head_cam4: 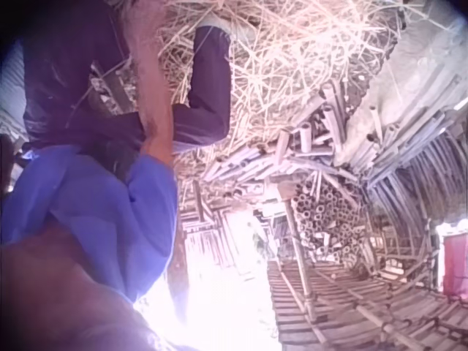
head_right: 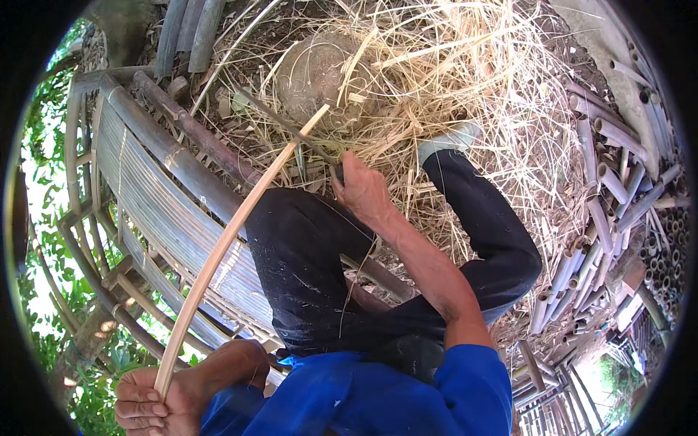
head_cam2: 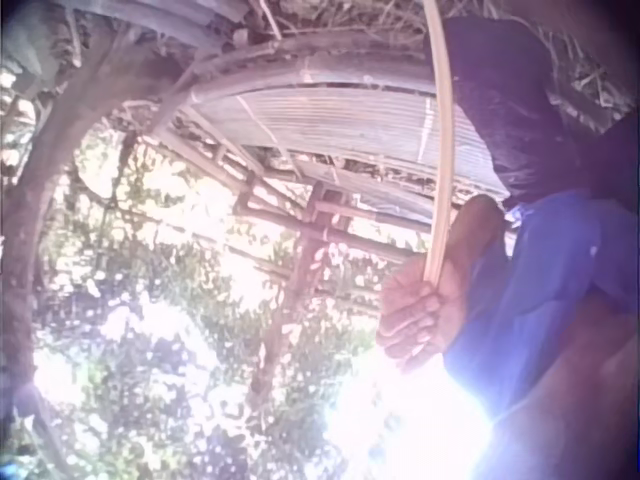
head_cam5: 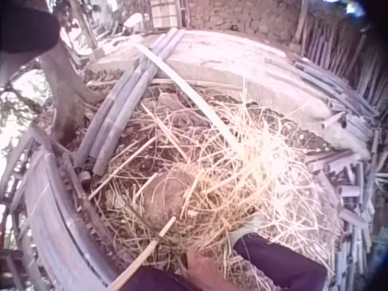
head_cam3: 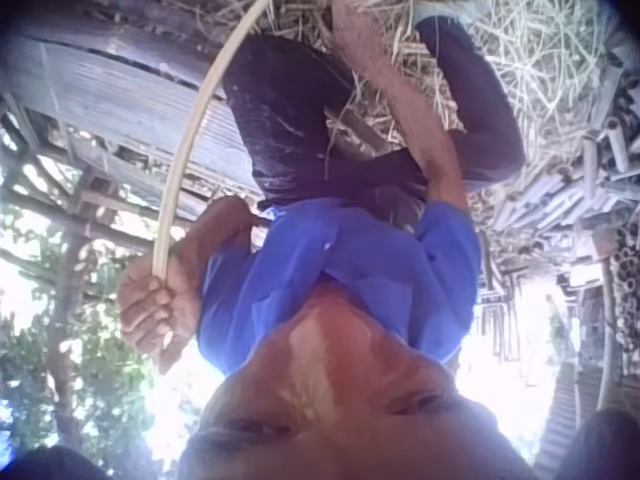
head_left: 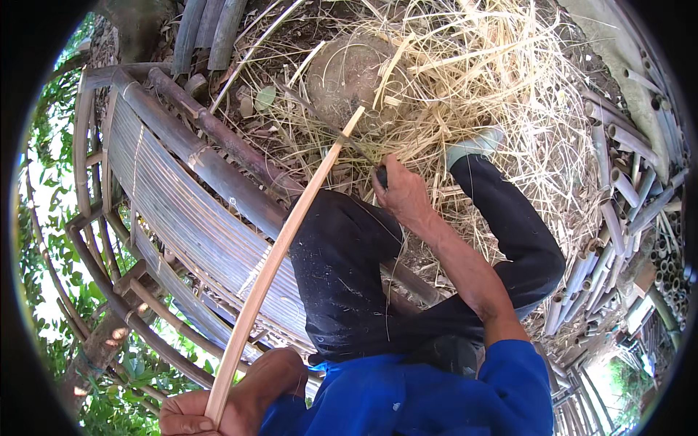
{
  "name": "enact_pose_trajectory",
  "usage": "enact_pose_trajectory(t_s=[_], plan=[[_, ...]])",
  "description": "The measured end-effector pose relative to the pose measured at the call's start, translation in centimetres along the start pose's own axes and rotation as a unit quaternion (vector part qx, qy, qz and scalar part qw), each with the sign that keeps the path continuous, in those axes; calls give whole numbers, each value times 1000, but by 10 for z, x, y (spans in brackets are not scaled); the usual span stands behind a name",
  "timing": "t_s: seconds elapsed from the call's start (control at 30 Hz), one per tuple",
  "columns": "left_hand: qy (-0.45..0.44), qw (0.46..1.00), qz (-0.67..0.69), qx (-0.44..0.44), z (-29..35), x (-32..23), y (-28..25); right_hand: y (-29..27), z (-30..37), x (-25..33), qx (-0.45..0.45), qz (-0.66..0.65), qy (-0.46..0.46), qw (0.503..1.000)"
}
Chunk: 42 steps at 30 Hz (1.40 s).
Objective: The person repeatedly shaves thin layers from a bamboo strip using a large knife while holding the strip against a wooden block.
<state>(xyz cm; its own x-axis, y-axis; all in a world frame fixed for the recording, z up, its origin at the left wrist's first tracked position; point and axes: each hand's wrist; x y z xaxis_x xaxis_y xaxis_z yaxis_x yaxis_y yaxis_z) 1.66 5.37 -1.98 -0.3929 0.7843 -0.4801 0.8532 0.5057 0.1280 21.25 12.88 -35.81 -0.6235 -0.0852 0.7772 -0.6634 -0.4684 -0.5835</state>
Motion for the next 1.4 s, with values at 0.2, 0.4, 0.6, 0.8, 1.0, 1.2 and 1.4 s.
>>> enact_pose_trajectory(t_s=[0.2, 0.4, 0.6, 0.8, 1.0, 1.2, 1.4], plan=[[0, 1000, 23, -8, -13, -5, 4, -1, -26, -64, 31, 30, 139, 989], [-38, 990, 82, -109, -57, -54, -55, -19, 7, -12, 29, 86, 127, 988], [-59, 987, 114, -96, -121, -153, -175, -62, 94, 98, -137, -25, 227, 964], [-272, 944, -48, -180, -85, -193, -265, -71, 264, 177, -174, -2, 88, 981], [-181, 931, -189, -254, -84, -322, -402, -9, 362, 302, -99, -164, 108, 975], [-114, 914, -221, -321, -94, -395, -482, 24, 409, 341, -82, -189, 89, 975], [-205, 826, -217, -478, 4, -349, -557, 33, 450, 367, -87, -238, 78, 964]])
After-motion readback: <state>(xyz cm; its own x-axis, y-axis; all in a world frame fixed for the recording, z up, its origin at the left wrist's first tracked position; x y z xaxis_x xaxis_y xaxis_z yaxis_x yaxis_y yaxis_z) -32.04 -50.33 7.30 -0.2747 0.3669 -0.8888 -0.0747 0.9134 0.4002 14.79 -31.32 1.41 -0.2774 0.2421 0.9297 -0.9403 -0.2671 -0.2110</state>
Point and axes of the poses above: each hand's wrist, its own z-axis away from the middle knuckle, its own y-axis out of the palm, x = y × z, and after that the axes turned 7 degrees about x, right-handed
